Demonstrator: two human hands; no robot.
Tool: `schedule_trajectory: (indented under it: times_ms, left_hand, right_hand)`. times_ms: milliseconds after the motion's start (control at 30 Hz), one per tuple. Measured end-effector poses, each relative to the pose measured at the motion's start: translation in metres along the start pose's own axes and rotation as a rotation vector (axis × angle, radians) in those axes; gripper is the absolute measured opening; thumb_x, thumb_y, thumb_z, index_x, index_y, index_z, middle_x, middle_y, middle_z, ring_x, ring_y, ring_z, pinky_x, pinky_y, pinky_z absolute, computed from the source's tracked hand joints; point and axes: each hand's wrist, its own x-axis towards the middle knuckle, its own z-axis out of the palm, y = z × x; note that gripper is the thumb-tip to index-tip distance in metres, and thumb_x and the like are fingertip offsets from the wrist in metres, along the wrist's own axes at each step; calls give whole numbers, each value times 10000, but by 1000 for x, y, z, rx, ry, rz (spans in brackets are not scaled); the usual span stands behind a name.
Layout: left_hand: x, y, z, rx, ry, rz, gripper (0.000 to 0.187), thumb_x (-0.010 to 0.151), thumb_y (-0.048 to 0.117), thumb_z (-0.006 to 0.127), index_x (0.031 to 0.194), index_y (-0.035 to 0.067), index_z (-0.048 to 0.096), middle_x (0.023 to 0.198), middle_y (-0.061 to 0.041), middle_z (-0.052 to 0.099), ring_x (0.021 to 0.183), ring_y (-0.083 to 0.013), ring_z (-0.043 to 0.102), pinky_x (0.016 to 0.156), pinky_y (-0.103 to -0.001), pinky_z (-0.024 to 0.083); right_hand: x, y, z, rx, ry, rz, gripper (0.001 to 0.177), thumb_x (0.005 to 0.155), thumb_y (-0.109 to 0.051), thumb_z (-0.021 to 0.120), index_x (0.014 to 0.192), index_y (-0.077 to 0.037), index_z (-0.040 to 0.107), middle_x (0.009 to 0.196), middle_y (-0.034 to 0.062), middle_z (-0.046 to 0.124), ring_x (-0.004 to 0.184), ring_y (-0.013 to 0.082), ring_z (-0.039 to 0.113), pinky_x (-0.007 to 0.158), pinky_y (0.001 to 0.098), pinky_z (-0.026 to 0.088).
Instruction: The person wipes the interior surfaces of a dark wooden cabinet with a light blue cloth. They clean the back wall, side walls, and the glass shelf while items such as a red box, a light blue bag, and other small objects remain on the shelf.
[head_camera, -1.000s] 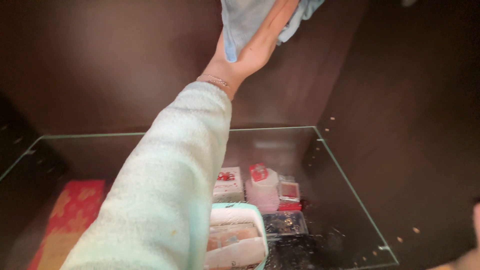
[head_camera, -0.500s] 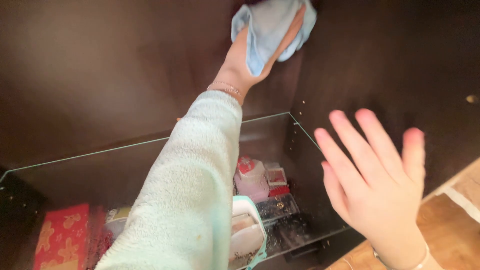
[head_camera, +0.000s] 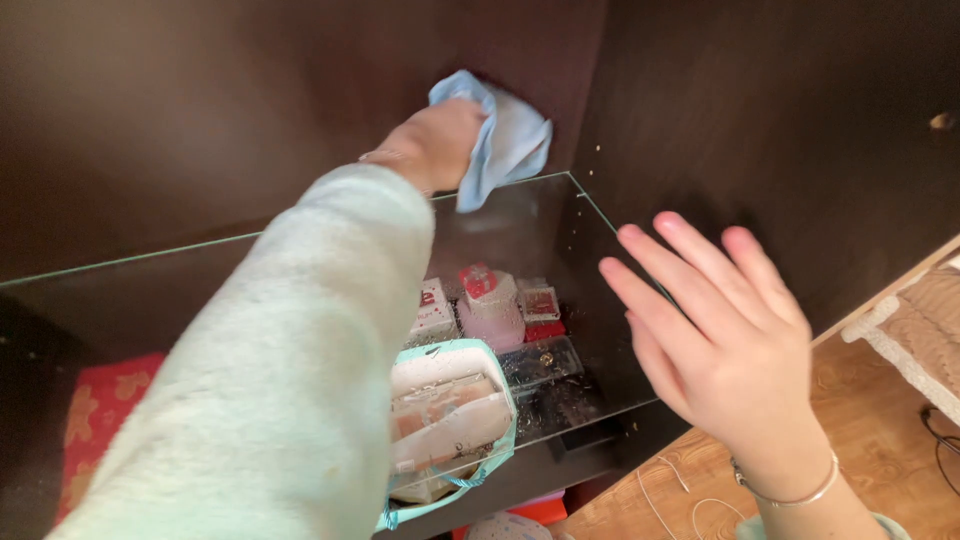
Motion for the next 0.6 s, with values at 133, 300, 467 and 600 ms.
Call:
schedule_trajectory:
  times_ms: [133, 300, 467, 600]
  left_hand:
    - [0, -66, 19, 286, 119, 352, 354, 907, 179, 547, 1142, -7, 736, 1144, -197, 737, 1042, -374, 693, 916, -438, 543]
    - [15, -102, -1, 1011, 298, 641, 189, 742, 111, 639, 831, 255, 724, 931, 68, 735, 934, -156, 675, 889, -284, 522]
    - [18, -74, -23, 969, 242, 522, 207, 680, 96, 628, 791, 264, 677, 866, 65, 662, 870, -164, 604, 820, -302, 479]
    - [26, -53, -25, 909, 194, 436, 229, 630, 83, 620, 759, 271, 639, 814, 63, 603, 818, -170, 547, 765, -317, 445]
  right_hand:
    - [-15, 15, -4, -98, 178, -33, 383, 1052, -51, 454, 1181, -16, 813, 1216, 180, 806, 1129, 424, 765, 1029, 521, 382]
    - [-64, 45, 21, -227, 175, 238, 443, 1138, -173, 568, 1425, 161, 618, 1504, 469, 542, 1430, 698, 442, 1251, 713, 175]
    - [-75, 49, 35, -148, 300, 226, 550, 1168, -130, 535, 1559, 212, 355, 1572, 512, 351, 1523, 622, 234, 1285, 714, 168]
    - [-84, 49, 40, -212, 277, 238, 530, 1140, -109, 591, 1477, 279, 462, 1491, 580, 485, 1433, 697, 366, 1273, 679, 159]
